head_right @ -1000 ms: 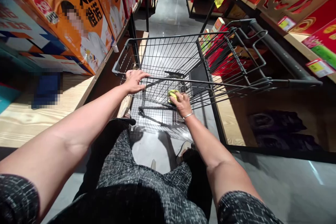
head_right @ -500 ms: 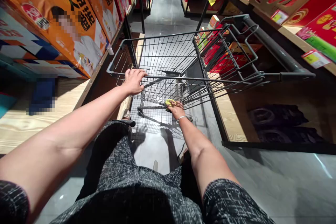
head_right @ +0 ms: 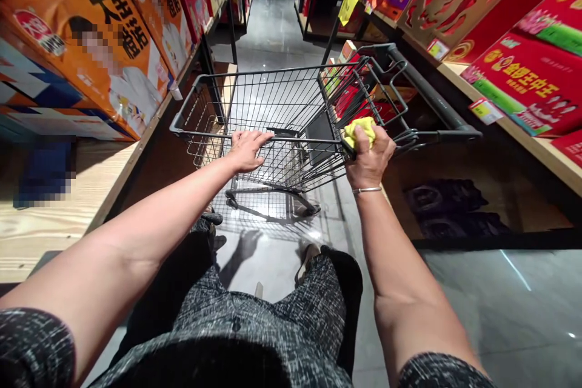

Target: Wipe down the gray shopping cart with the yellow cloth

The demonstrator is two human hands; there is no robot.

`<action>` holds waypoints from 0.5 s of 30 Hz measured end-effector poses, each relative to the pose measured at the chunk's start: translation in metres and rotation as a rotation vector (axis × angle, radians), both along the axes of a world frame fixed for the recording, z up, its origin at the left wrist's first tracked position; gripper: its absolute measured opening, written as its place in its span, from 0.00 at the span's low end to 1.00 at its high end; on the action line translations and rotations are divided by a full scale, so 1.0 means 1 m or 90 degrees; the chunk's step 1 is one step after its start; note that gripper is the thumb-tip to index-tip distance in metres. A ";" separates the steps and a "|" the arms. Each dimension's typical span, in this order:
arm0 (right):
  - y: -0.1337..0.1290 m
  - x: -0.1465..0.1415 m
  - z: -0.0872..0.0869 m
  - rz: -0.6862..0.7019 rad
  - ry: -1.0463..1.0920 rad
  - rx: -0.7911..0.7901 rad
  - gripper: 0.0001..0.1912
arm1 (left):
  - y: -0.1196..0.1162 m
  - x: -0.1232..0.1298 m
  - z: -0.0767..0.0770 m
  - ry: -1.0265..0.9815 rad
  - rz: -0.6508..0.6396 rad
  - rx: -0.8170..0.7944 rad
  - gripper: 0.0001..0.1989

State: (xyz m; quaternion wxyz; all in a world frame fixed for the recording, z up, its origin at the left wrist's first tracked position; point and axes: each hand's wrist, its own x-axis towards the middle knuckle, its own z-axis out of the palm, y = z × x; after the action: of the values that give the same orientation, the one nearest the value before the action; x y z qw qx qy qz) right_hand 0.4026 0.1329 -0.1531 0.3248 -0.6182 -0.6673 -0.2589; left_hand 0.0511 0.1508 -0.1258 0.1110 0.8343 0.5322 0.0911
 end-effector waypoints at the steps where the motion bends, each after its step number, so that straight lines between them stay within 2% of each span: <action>1: 0.003 0.000 0.006 -0.040 0.015 0.009 0.24 | 0.000 0.000 0.001 -0.004 0.001 -0.006 0.36; 3: 0.009 -0.018 0.012 -0.079 0.031 -0.030 0.23 | 0.000 0.002 0.001 -0.013 0.004 -0.018 0.35; 5: 0.012 -0.058 0.013 -0.071 0.028 -0.088 0.23 | 0.000 0.003 0.002 -0.020 0.007 -0.024 0.35; 8: 0.012 -0.130 0.015 0.028 -0.032 -0.178 0.23 | 0.000 0.002 0.001 -0.024 0.008 -0.022 0.34; 10: 0.012 -0.163 0.017 0.112 -0.084 -0.218 0.23 | 0.001 0.000 0.002 -0.027 0.007 -0.022 0.35; 12: 0.012 -0.169 0.021 0.163 -0.129 -0.242 0.24 | 0.002 -0.003 0.002 -0.036 0.007 -0.023 0.35; 13: 0.012 -0.160 0.024 0.168 -0.146 -0.249 0.24 | 0.003 -0.005 0.003 -0.042 0.008 -0.025 0.34; 15: 0.011 -0.124 0.031 0.142 -0.165 -0.254 0.23 | 0.005 -0.009 0.003 -0.051 0.013 -0.027 0.33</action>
State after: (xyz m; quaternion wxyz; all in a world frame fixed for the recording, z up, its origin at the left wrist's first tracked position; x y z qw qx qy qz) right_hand 0.2787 0.1436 -0.1221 0.1349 -0.5546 -0.8050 -0.1616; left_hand 0.0422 0.1557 -0.1228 0.1489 0.8220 0.5376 0.1147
